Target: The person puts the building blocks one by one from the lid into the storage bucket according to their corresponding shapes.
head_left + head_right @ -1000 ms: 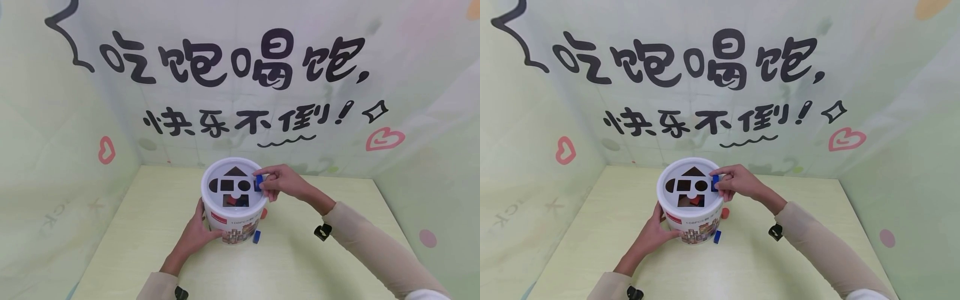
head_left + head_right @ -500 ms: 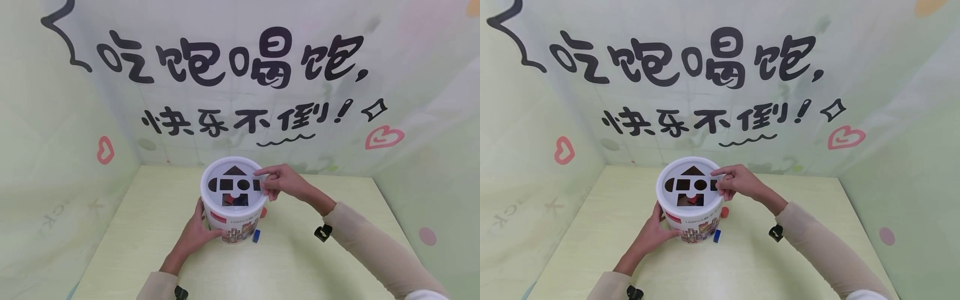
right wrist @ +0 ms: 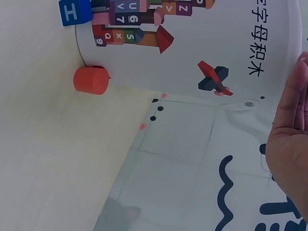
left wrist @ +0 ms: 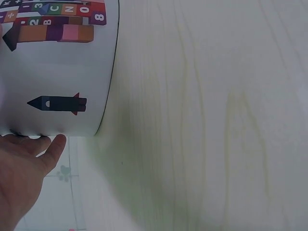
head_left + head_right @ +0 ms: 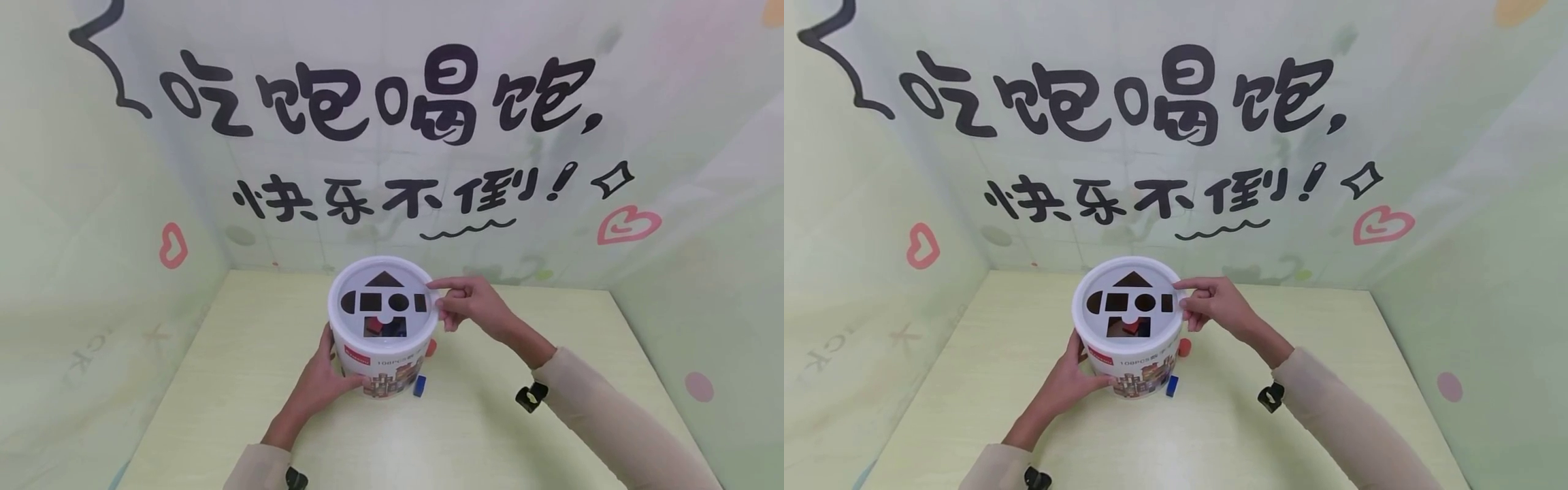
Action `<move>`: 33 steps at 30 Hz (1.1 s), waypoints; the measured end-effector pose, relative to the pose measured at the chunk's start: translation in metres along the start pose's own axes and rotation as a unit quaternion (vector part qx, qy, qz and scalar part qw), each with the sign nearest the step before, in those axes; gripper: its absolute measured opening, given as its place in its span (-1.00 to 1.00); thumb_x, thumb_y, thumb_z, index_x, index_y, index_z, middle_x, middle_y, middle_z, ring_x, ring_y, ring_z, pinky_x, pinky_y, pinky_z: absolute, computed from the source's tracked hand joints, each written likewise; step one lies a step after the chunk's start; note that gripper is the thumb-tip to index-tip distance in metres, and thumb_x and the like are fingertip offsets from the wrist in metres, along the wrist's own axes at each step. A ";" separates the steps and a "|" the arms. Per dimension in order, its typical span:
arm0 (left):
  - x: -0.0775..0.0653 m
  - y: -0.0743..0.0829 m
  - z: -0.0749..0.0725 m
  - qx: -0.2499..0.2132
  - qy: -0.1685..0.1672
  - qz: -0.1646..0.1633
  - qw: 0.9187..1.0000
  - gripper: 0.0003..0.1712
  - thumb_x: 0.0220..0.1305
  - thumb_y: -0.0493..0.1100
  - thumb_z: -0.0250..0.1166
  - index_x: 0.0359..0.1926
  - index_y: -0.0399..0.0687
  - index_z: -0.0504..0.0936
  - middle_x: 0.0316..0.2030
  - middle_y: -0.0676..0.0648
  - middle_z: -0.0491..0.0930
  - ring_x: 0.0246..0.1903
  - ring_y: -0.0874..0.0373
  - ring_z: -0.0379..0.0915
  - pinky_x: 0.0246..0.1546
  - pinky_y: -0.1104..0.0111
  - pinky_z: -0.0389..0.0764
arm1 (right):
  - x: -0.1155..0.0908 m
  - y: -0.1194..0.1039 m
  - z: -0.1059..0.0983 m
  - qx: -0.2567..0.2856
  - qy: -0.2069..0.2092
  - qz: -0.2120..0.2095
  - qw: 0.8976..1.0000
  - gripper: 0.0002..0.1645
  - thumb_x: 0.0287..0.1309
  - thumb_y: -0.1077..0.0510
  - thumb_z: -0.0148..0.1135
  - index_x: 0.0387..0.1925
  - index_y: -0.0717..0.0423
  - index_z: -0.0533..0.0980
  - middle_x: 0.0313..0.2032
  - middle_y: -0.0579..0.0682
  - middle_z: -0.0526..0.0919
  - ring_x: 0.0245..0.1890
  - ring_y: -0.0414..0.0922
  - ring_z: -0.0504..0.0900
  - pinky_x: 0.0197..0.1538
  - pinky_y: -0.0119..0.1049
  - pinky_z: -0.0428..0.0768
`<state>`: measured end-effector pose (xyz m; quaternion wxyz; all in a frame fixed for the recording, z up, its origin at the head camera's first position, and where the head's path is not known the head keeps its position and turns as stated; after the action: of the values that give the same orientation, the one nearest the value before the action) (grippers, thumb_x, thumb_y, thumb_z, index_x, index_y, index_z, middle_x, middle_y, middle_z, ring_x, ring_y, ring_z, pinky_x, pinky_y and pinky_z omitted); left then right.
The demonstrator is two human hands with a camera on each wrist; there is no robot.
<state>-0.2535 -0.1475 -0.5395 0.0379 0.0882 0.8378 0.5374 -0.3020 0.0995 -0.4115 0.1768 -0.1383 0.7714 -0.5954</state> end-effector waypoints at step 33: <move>-0.001 -0.004 0.001 -0.002 0.004 -0.007 1.000 0.52 -0.31 0.32 0.59 0.52 0.39 -0.28 0.50 -0.02 0.04 0.47 -0.05 -0.03 0.36 -0.03 0.29 | -0.020 0.056 0.000 0.115 0.030 0.015 0.993 -0.55 0.28 0.24 0.15 0.17 0.33 0.45 -0.52 0.03 0.64 -0.59 -0.18 0.61 -0.41 -0.30 0.73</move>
<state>-0.2531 -0.1481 -0.5434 0.0387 0.0804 0.8376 0.5389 -0.2839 0.1222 -0.4630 0.1772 -0.0874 0.7047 -0.6814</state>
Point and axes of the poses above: each hand's wrist, its own x-axis towards the middle knuckle, its own z-axis out of the palm, y = z × x, the point moved 10 cm from there along x, towards the middle knuckle
